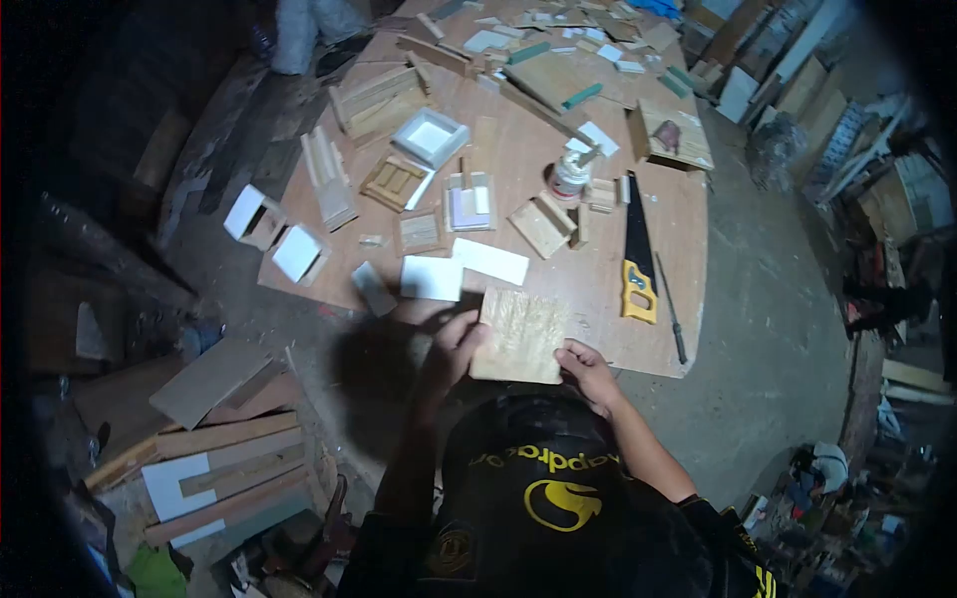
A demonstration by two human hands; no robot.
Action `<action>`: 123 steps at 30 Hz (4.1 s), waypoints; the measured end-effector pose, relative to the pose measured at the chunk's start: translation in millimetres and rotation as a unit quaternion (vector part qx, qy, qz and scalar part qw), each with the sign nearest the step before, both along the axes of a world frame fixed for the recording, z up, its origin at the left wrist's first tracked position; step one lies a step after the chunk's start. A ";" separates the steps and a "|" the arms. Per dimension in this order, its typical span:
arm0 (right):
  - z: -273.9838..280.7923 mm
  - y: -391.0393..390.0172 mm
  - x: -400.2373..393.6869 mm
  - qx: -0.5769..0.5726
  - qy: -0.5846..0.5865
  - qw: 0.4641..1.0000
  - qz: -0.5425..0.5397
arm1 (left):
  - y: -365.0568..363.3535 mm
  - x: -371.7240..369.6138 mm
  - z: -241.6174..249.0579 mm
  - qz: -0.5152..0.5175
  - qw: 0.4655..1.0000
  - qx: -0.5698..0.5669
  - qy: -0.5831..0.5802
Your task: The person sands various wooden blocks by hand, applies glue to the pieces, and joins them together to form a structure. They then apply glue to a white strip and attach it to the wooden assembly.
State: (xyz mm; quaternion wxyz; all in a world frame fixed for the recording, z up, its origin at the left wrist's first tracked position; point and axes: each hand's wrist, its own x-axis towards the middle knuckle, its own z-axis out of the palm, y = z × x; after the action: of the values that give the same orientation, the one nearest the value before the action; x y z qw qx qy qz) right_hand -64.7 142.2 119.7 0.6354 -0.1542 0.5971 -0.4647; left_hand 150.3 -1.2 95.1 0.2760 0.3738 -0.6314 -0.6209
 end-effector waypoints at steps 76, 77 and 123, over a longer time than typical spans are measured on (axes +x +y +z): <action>13.7 -62.7 -198.6 -0.178 0.010 0.984 0.027 | -44.6 -178.0 109.7 0.319 0.931 0.068 0.167; 13.5 -63.5 -196.7 -0.177 0.010 0.984 0.029 | -42.6 -176.4 109.6 0.321 0.930 0.070 0.167; 27.5 -90.7 -85.1 -0.063 0.320 0.942 -0.076 | -84.4 -133.6 45.1 0.014 0.973 -0.218 -0.068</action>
State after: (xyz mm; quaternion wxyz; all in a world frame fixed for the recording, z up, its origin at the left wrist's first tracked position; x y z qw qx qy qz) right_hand -149.8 51.4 147.2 0.3631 -0.2886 0.7481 -0.4745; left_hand 16.7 -85.6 140.3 0.3161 0.3546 -0.7634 -0.4376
